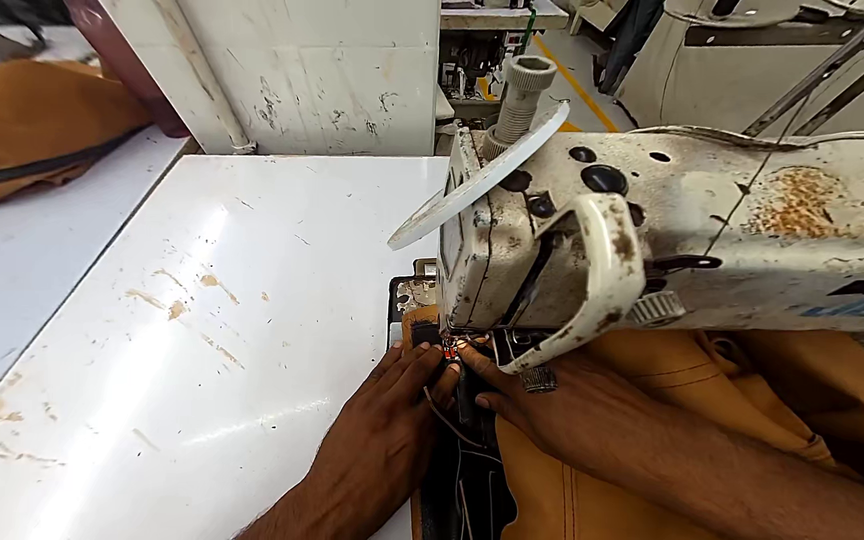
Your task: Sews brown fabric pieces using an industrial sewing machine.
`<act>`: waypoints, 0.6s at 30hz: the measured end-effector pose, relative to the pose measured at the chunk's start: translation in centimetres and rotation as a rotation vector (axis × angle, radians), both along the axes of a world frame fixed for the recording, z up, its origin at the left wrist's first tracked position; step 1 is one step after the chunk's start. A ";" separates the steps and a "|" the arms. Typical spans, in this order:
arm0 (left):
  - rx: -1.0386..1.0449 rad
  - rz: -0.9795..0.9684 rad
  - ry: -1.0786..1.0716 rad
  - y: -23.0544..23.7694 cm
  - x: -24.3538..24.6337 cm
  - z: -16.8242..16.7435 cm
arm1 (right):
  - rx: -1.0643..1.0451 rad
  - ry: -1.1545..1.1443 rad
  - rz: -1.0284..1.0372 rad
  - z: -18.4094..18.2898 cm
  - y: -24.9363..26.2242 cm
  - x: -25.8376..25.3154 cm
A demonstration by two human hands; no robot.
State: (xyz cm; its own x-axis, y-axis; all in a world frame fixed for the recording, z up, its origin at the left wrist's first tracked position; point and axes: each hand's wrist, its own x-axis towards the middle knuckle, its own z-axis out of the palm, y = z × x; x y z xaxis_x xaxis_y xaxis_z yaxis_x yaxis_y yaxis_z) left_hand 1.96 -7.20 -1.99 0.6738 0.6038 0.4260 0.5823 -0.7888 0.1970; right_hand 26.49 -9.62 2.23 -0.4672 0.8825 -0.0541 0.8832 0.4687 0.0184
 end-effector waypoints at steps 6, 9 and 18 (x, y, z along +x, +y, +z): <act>-0.038 0.029 -0.003 0.2 0.1 0.0 | 0.029 0.086 0.099 -2.6 1.1 2.0; -0.046 0.024 0.005 0.4 0.2 -0.2 | 0.030 0.090 0.094 -2.6 1.3 2.0; -0.037 0.020 -0.001 0.4 0.4 -0.4 | -0.019 0.089 0.060 -1.9 1.3 1.5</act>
